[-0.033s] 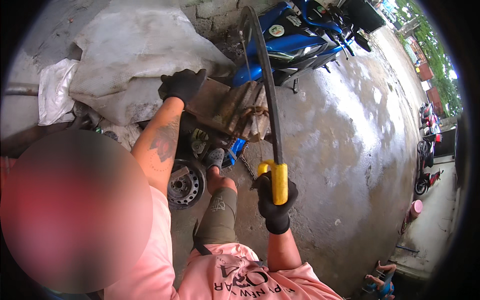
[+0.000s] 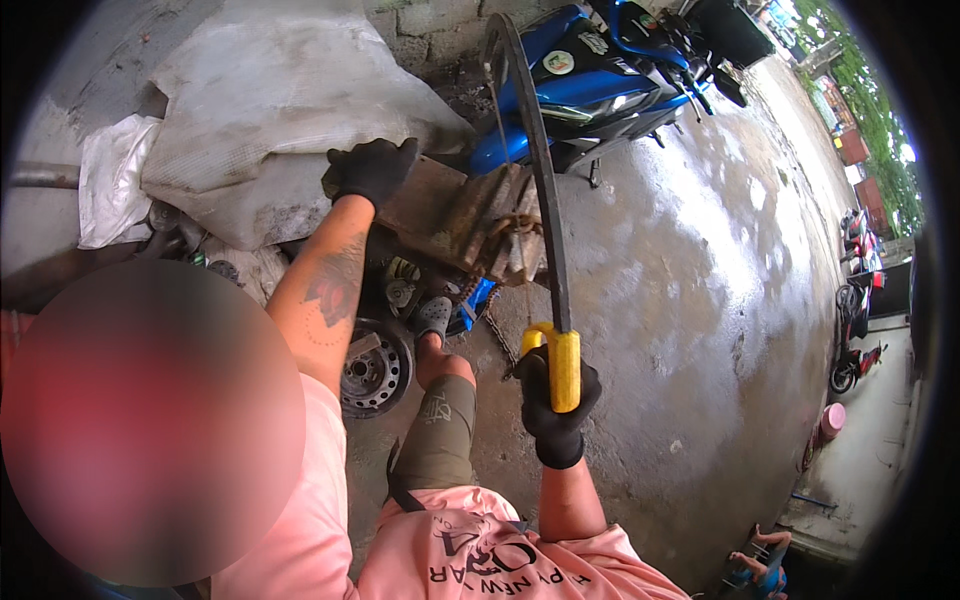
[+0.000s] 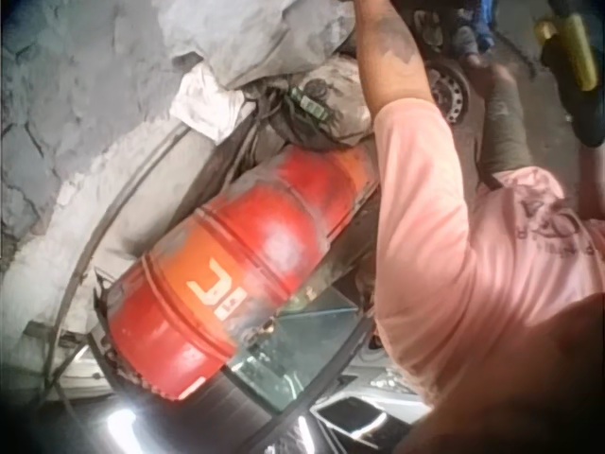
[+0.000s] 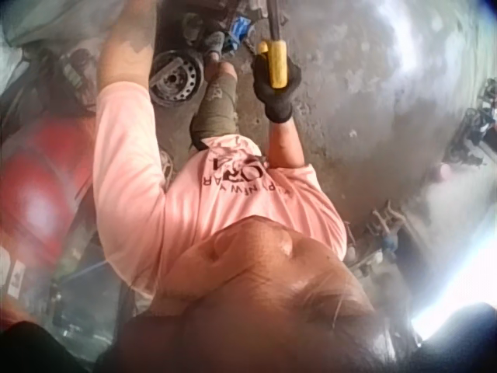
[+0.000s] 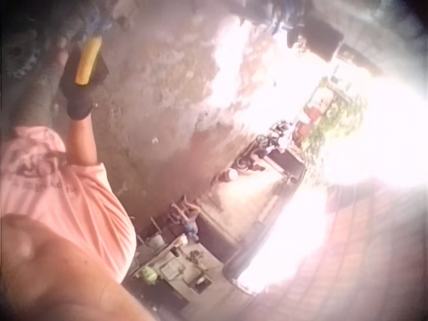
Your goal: The person uses a yellow-handled hacksaw to cut a metal chain secured to a metal block. They repeatedly saw back and forth, pausing briefly to reposition the saw and the chain before continuing the cutting motion.
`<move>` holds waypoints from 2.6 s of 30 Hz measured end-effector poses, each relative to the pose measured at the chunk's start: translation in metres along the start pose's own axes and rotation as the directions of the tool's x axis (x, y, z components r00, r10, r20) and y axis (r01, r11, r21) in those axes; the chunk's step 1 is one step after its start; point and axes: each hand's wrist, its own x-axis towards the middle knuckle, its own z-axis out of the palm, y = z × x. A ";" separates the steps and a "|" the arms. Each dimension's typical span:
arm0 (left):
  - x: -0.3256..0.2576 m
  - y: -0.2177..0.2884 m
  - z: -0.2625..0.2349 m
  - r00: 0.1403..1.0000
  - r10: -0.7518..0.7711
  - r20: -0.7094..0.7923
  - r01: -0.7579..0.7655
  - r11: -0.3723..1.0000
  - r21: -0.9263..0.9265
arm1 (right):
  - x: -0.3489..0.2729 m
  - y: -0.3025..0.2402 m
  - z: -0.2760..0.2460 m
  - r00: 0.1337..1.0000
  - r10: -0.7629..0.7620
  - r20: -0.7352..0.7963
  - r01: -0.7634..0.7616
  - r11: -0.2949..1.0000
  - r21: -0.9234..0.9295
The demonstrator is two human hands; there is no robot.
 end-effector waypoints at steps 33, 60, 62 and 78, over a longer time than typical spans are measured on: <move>0.021 -0.018 0.011 0.999 0.044 0.016 -0.043 0.997 -0.066 | -0.100 0.006 -0.041 0.865 0.499 0.040 -0.480 0.805 0.349; -0.010 -0.003 -0.027 0.993 -0.065 0.094 0.086 0.969 -0.232 | -0.066 0.001 -0.017 0.997 -0.024 0.067 0.019 0.997 0.074; -0.008 -0.005 -0.026 0.996 -0.021 0.086 0.037 0.981 -0.190 | -0.069 0.001 -0.015 0.998 -0.024 0.052 0.021 0.998 0.060; -0.015 0.003 -0.035 0.995 -0.026 0.099 0.042 0.985 -0.169 | -0.137 -0.007 -0.047 0.992 0.108 0.070 -0.093 0.976 -0.195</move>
